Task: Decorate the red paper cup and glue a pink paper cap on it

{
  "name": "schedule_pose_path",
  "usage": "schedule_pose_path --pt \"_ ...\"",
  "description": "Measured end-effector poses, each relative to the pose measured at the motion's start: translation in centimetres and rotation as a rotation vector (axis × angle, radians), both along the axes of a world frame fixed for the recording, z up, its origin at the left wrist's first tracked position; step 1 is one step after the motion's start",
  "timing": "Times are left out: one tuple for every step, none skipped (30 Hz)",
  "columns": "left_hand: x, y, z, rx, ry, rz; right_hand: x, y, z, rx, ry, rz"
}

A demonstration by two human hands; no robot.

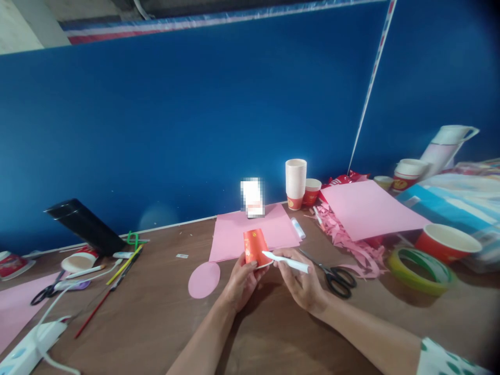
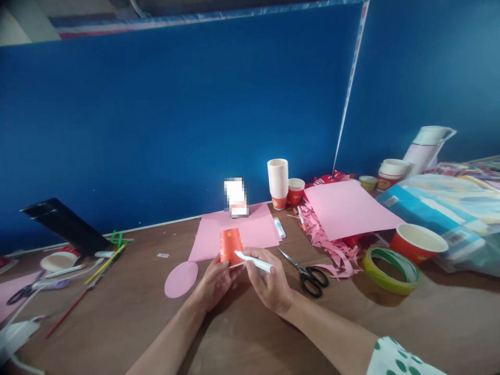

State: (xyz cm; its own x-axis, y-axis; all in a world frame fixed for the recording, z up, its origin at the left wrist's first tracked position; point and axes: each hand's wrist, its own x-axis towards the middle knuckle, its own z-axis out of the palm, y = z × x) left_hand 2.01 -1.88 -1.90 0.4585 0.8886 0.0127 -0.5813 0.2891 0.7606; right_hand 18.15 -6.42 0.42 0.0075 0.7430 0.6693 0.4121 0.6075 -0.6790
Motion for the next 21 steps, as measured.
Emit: schedule_pose_path --pt "0.02 -0.02 0.07 0.012 -0.003 -0.004 -0.02 -0.02 0.05 0.0 -0.001 -0.002" --pt "0.05 -0.05 0.15 0.027 -0.008 -0.01 -0.04 -0.05 0.09 -0.003 0.0 -0.002" --pt "0.08 -0.09 0.23 0.041 -0.011 -0.015 -0.06 -0.07 0.13 -0.007 0.001 -0.002" --pt "0.11 -0.12 0.31 0.053 -0.011 -0.019 -0.07 -0.1 0.17 -0.01 0.003 -0.005" --pt "0.14 -0.15 0.36 0.059 -0.009 -0.019 -0.08 -0.13 0.21 -0.013 0.003 -0.009" --pt "0.17 -0.17 0.4 0.062 -0.004 -0.016 -0.09 -0.16 0.25 -0.013 0.004 -0.012" --pt "0.19 -0.19 0.42 0.062 0.004 -0.012 -0.1 -0.18 0.28 -0.01 0.004 -0.015" --pt "0.2 -0.21 0.43 0.061 0.012 -0.009 -0.1 -0.2 0.29 -0.006 0.001 -0.015" --pt "0.21 -0.22 0.42 0.059 0.02 -0.007 -0.1 -0.21 0.3 -0.003 -0.002 -0.011" --pt "0.21 -0.23 0.41 0.058 0.028 -0.006 -0.1 -0.21 0.29 0.0 -0.008 -0.006" --pt "0.21 -0.24 0.41 0.057 0.033 -0.004 -0.1 -0.21 0.26 0.0 -0.012 0.002" --pt "0.21 -0.24 0.4 0.056 0.038 -0.002 -0.1 -0.2 0.21 -0.001 -0.013 0.011" --pt "0.2 -0.25 0.39 0.054 0.045 -0.001 -0.09 -0.19 0.16 -0.003 -0.012 0.021" --pt "0.19 -0.25 0.39 0.052 0.053 0.0 -0.08 -0.17 0.1 -0.006 -0.01 0.031" --pt "0.18 -0.26 0.39 0.05 0.061 0.002 -0.07 -0.16 0.05 -0.005 -0.007 0.04" --pt "0.16 -0.26 0.4 0.049 0.069 0.004 -0.07 -0.15 0.0 -0.002 -0.007 0.048" --pt "0.14 -0.26 0.41 0.048 0.078 0.005 -0.07 -0.14 -0.02 0.003 -0.011 0.052" --pt "0.13 -0.27 0.44 0.049 0.084 0.006 -0.07 -0.13 -0.03 0.01 -0.018 0.054" --pt "0.12 -0.28 0.47 0.052 0.088 0.006 -0.08 -0.13 -0.02 0.019 -0.024 0.052" --pt "0.12 -0.29 0.52 0.056 0.09 0.006 -0.09 -0.12 0.0 0.027 -0.029 0.05" --pt "0.13 -0.31 0.58 0.058 0.091 0.004 -0.1 -0.12 0.02 0.03 -0.033 0.049"
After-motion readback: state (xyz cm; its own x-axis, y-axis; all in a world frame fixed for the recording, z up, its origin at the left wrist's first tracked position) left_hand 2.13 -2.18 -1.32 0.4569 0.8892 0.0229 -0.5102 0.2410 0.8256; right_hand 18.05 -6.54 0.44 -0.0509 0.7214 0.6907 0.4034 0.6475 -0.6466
